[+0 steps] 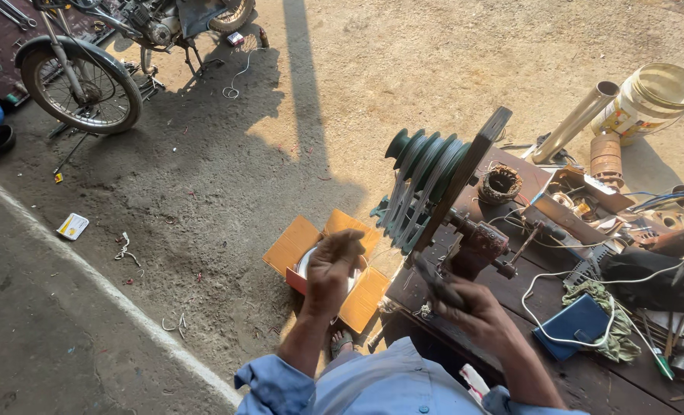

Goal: The person stands at an outdoor workbench and winds white wire by hand around the grooves of a green ribbed former, guiding the wire from a coil on the bench and turning the former as they wrap. They continue winding loop after loop, then reposition the assembly and adjust the wound wire near the end.

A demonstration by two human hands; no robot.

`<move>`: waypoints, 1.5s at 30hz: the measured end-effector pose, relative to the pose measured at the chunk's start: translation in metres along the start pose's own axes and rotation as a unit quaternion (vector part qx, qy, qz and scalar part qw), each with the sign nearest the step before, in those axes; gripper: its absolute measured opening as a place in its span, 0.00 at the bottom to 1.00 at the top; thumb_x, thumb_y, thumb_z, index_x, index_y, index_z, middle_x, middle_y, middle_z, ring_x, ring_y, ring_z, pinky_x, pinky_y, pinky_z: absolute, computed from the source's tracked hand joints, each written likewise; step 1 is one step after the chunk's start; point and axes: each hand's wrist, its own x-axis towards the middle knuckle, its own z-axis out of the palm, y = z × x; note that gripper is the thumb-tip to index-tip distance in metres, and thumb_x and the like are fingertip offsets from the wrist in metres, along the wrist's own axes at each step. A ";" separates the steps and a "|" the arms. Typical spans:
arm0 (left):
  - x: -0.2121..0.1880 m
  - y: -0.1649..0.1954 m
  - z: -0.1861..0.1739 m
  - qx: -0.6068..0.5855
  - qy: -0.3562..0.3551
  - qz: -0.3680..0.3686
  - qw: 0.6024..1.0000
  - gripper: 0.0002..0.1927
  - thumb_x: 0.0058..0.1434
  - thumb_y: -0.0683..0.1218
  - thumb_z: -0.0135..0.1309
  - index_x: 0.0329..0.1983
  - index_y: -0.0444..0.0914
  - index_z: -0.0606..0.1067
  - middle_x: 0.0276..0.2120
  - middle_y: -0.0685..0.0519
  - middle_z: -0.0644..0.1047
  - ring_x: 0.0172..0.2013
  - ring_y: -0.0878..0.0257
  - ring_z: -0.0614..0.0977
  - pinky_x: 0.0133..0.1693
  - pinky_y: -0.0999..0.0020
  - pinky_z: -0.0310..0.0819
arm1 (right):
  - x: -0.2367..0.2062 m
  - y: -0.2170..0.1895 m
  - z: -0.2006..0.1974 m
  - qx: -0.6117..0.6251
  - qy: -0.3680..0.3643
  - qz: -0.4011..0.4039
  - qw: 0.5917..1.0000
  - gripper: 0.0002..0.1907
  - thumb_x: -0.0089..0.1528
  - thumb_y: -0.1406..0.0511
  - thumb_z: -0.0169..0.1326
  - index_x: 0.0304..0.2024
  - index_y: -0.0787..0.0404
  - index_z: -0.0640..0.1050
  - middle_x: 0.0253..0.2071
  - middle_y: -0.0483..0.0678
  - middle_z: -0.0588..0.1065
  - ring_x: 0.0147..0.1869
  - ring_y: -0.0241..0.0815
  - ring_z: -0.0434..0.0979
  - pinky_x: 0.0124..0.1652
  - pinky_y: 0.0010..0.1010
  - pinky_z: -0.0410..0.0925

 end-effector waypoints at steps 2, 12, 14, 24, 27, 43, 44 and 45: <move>-0.002 0.004 -0.018 -0.051 0.033 -0.063 0.996 0.08 0.70 0.40 0.56 0.49 0.36 0.82 0.31 0.55 0.79 0.24 0.76 0.69 0.23 0.82 0.62 | -0.037 0.027 0.001 0.047 0.038 -0.051 0.997 0.15 0.59 0.57 0.62 0.36 0.64 0.84 0.29 0.45 0.73 0.30 0.37 0.71 0.27 0.33 0.65; -0.013 -0.007 0.007 0.110 -0.028 -0.034 0.993 0.14 0.60 0.39 0.64 0.49 0.37 0.80 0.24 0.61 0.74 0.22 0.78 0.68 0.23 0.82 0.60 | -0.091 0.138 0.002 -0.349 0.227 0.390 0.822 0.24 0.61 0.47 0.59 0.48 0.56 0.83 0.48 0.51 0.75 0.51 0.47 0.77 0.47 0.42 0.73; -0.001 -0.010 0.026 0.141 -0.042 -0.015 0.989 0.13 0.63 0.40 0.64 0.50 0.36 0.81 0.22 0.62 0.68 0.22 0.78 0.63 0.23 0.83 0.55 | -0.081 0.134 -0.003 -0.419 0.222 0.399 0.785 0.24 0.61 0.46 0.59 0.53 0.50 0.83 0.52 0.51 0.74 0.58 0.49 0.75 0.53 0.45 0.71; 0.046 0.000 0.014 -0.056 -0.033 -0.060 0.996 0.10 0.74 0.45 0.54 0.47 0.34 0.82 0.19 0.61 0.70 0.20 0.76 0.65 0.21 0.79 0.57 | -0.037 0.030 0.022 -0.270 0.438 -0.052 0.856 0.09 0.67 0.61 0.58 0.47 0.58 0.81 0.43 0.49 0.80 0.43 0.42 0.84 0.39 0.31 0.79; 0.054 -0.001 0.011 -0.052 -0.081 -0.083 0.992 0.10 0.73 0.44 0.53 0.49 0.34 0.81 0.22 0.62 0.72 0.21 0.77 0.65 0.22 0.80 0.56 | 0.009 -0.030 0.044 -0.232 0.443 -0.171 0.849 0.07 0.67 0.66 0.59 0.47 0.59 0.82 0.44 0.49 0.82 0.44 0.39 0.85 0.41 0.29 0.78; 0.093 0.033 -0.065 0.020 -0.372 -0.170 0.912 0.15 0.68 0.38 0.52 0.56 0.31 0.76 0.39 0.54 0.83 0.38 0.73 0.78 0.39 0.77 0.73 | 0.130 -0.115 0.118 -0.161 0.642 -0.078 0.746 0.12 0.66 0.64 0.63 0.48 0.64 0.81 0.44 0.47 0.77 0.43 0.35 0.79 0.40 0.25 0.72; 0.095 0.033 -0.072 0.021 -0.378 -0.172 0.909 0.14 0.68 0.38 0.52 0.56 0.30 0.77 0.39 0.52 0.83 0.37 0.73 0.78 0.39 0.77 0.72 | 0.133 -0.117 0.120 -0.151 0.649 -0.074 0.742 0.11 0.66 0.64 0.63 0.48 0.65 0.81 0.44 0.47 0.77 0.43 0.35 0.78 0.41 0.24 0.72; 0.096 0.034 -0.077 0.025 -0.384 -0.177 0.906 0.14 0.68 0.38 0.52 0.55 0.31 0.77 0.37 0.52 0.83 0.36 0.72 0.78 0.38 0.77 0.73 | 0.135 -0.118 0.120 -0.142 0.656 -0.070 0.738 0.11 0.67 0.65 0.63 0.48 0.65 0.81 0.43 0.47 0.77 0.44 0.35 0.78 0.42 0.23 0.71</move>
